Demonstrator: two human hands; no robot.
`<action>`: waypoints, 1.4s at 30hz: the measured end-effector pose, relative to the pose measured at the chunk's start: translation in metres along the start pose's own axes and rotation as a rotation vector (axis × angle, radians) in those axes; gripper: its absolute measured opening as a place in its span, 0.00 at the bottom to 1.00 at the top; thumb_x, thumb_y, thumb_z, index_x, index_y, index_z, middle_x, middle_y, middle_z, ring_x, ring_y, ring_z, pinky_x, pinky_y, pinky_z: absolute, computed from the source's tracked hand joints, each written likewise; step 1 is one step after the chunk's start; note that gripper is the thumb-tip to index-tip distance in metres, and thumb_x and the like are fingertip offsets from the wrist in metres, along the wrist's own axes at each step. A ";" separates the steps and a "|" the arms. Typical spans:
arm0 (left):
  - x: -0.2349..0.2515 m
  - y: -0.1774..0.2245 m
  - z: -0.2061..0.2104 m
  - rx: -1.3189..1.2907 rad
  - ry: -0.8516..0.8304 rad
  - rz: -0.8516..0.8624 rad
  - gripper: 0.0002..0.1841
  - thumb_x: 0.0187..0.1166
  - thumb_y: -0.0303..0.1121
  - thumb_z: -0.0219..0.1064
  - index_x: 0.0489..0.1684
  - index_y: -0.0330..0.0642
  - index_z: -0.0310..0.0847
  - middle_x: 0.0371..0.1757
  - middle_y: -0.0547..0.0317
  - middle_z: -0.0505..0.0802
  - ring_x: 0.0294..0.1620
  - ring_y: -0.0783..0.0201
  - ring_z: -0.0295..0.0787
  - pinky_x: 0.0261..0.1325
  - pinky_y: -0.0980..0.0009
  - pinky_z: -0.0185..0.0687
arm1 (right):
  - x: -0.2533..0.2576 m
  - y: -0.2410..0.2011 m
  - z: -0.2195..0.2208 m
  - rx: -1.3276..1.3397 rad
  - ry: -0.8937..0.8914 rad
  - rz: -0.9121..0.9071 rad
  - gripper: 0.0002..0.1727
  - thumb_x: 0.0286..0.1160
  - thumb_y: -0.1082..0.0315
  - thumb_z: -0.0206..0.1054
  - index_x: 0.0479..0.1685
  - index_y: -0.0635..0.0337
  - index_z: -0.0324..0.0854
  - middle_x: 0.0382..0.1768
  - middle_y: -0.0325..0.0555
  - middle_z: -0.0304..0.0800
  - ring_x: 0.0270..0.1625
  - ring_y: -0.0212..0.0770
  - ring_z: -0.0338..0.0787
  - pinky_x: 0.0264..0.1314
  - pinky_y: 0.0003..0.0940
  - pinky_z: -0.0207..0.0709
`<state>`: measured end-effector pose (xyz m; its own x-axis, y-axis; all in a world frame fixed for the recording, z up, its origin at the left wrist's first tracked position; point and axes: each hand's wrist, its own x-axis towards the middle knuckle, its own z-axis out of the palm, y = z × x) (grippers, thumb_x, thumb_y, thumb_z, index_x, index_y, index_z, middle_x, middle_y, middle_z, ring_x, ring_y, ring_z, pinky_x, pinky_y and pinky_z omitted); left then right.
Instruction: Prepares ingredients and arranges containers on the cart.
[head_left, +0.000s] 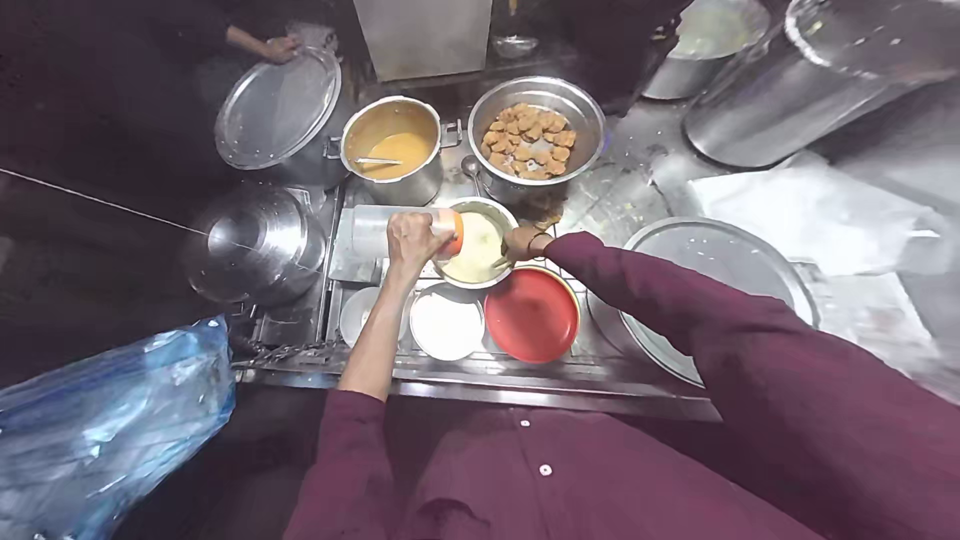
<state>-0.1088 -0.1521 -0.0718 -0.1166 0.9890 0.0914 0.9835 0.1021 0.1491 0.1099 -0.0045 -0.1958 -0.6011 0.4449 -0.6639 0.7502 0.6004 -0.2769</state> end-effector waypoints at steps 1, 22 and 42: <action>0.003 -0.007 0.010 -0.004 0.043 0.018 0.32 0.64 0.67 0.75 0.20 0.43 0.83 0.24 0.49 0.89 0.35 0.45 0.89 0.48 0.44 0.81 | 0.008 0.004 0.017 0.120 0.073 -0.052 0.12 0.74 0.64 0.69 0.41 0.65 0.93 0.40 0.63 0.94 0.46 0.62 0.94 0.49 0.68 0.83; -0.010 -0.015 0.030 -0.016 0.104 0.125 0.33 0.59 0.70 0.75 0.20 0.43 0.83 0.24 0.49 0.89 0.34 0.45 0.89 0.45 0.45 0.82 | 0.005 -0.001 0.011 0.118 -0.052 0.073 0.14 0.80 0.63 0.67 0.56 0.61 0.91 0.54 0.62 0.93 0.61 0.62 0.90 0.67 0.67 0.78; 0.029 -0.044 0.020 -0.238 -0.032 -0.346 0.38 0.55 0.80 0.69 0.24 0.47 0.87 0.26 0.50 0.90 0.36 0.46 0.89 0.41 0.39 0.79 | -0.006 0.010 0.005 -0.016 0.009 0.157 0.14 0.74 0.59 0.71 0.46 0.60 0.91 0.47 0.63 0.92 0.56 0.67 0.91 0.55 0.74 0.79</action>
<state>-0.1529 -0.1254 -0.0953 -0.4262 0.9040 -0.0337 0.8275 0.4046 0.3893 0.1223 -0.0048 -0.1975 -0.4792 0.5400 -0.6919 0.8307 0.5336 -0.1588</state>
